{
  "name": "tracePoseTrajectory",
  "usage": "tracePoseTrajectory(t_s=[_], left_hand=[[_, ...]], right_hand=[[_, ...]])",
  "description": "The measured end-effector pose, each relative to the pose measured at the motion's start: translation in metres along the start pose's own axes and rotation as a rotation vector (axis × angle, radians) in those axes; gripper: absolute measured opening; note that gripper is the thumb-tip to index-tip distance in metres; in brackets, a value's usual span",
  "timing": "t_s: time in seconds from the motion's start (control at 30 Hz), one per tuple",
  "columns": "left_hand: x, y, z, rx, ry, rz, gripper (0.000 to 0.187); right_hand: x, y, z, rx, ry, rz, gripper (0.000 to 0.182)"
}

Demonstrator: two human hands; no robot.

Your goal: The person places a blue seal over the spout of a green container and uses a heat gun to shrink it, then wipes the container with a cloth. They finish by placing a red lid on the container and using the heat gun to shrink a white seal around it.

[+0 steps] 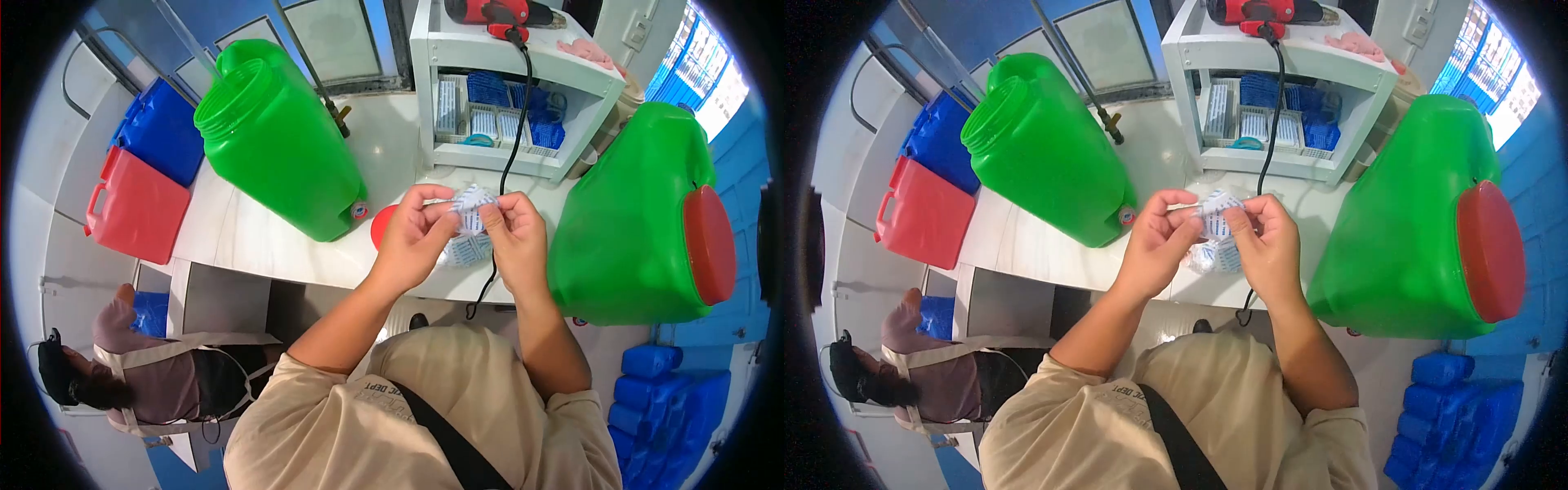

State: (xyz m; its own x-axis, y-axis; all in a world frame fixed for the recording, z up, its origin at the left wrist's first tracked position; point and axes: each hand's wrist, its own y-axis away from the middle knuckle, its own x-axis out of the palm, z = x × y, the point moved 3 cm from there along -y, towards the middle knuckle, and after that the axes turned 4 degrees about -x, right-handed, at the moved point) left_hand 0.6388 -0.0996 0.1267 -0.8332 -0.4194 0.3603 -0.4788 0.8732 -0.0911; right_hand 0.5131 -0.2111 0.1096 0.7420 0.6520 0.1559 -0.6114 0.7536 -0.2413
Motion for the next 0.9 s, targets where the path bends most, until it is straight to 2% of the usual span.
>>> tracePoseTrajectory(t_s=[0.07,0.13,0.2,0.27,0.3,0.33,0.4,0.43,0.5,0.57,0.63,0.67,0.7,0.77,0.8,0.83,0.9], left_hand=[[-0.012,-0.001,0.004,0.082,0.010,-0.013,0.020],[-0.031,-0.001,0.005,0.336,-0.467,-0.110,0.021],[-0.042,-0.001,0.005,0.321,-0.347,-0.081,0.017],[-0.055,0.001,0.005,0.057,-0.132,-0.136,0.012],[-0.066,0.003,0.006,-0.136,-0.060,-0.164,0.010],[-0.075,0.005,0.002,-0.133,-0.063,-0.156,0.010],[-0.092,0.012,0.000,-0.380,0.117,-0.233,0.017],[-0.101,0.015,-0.001,-0.332,-0.029,-0.250,0.020],[-0.110,0.021,-0.012,-0.272,-0.046,-0.283,0.020],[-0.128,0.035,-0.020,-0.215,-0.062,-0.339,0.020],[-0.149,0.050,-0.016,-0.171,-0.165,-0.183,0.025],[-0.158,0.059,-0.015,-0.196,-0.228,-0.159,0.030],[-0.166,0.068,-0.014,-0.214,-0.279,-0.161,0.031],[-0.180,0.082,-0.010,-0.227,-0.330,-0.168,0.032],[-0.186,0.089,-0.006,-0.277,-0.331,-0.177,0.033],[-0.189,0.095,-0.001,-0.328,-0.331,-0.183,0.033],[-0.195,0.101,0.005,-0.324,-0.326,-0.196,0.033]], right_hand=[[0.001,-0.002,-0.001,0.059,0.017,0.016,0.021],[0.015,-0.001,0.003,0.000,0.024,0.196,0.021],[0.025,-0.006,0.000,0.024,0.017,0.231,0.023],[0.037,-0.010,-0.013,0.044,0.148,0.227,0.027],[0.046,-0.013,-0.020,0.014,0.131,0.250,0.030],[0.052,-0.014,-0.025,0.008,0.131,0.245,0.030],[0.072,-0.013,-0.031,0.032,0.282,0.335,0.040],[0.084,-0.009,-0.011,0.040,0.300,0.245,0.051],[0.098,-0.029,0.026,-0.435,0.601,0.126,0.058],[0.098,-0.083,0.080,-0.901,0.827,-0.093,0.054],[0.078,-0.157,0.121,-1.011,0.995,-0.253,0.047],[0.063,-0.199,0.129,-0.929,1.086,-0.380,0.053],[0.040,-0.247,0.129,-0.765,1.325,-0.536,0.074],[0.025,-0.299,0.143,-0.239,1.535,-0.530,0.088],[0.015,-0.318,0.145,-0.242,1.534,-0.525,0.088],[0.003,-0.338,0.137,-0.024,1.416,-0.212,0.096],[0.006,-0.343,0.125,0.107,1.316,-0.044,0.078]])
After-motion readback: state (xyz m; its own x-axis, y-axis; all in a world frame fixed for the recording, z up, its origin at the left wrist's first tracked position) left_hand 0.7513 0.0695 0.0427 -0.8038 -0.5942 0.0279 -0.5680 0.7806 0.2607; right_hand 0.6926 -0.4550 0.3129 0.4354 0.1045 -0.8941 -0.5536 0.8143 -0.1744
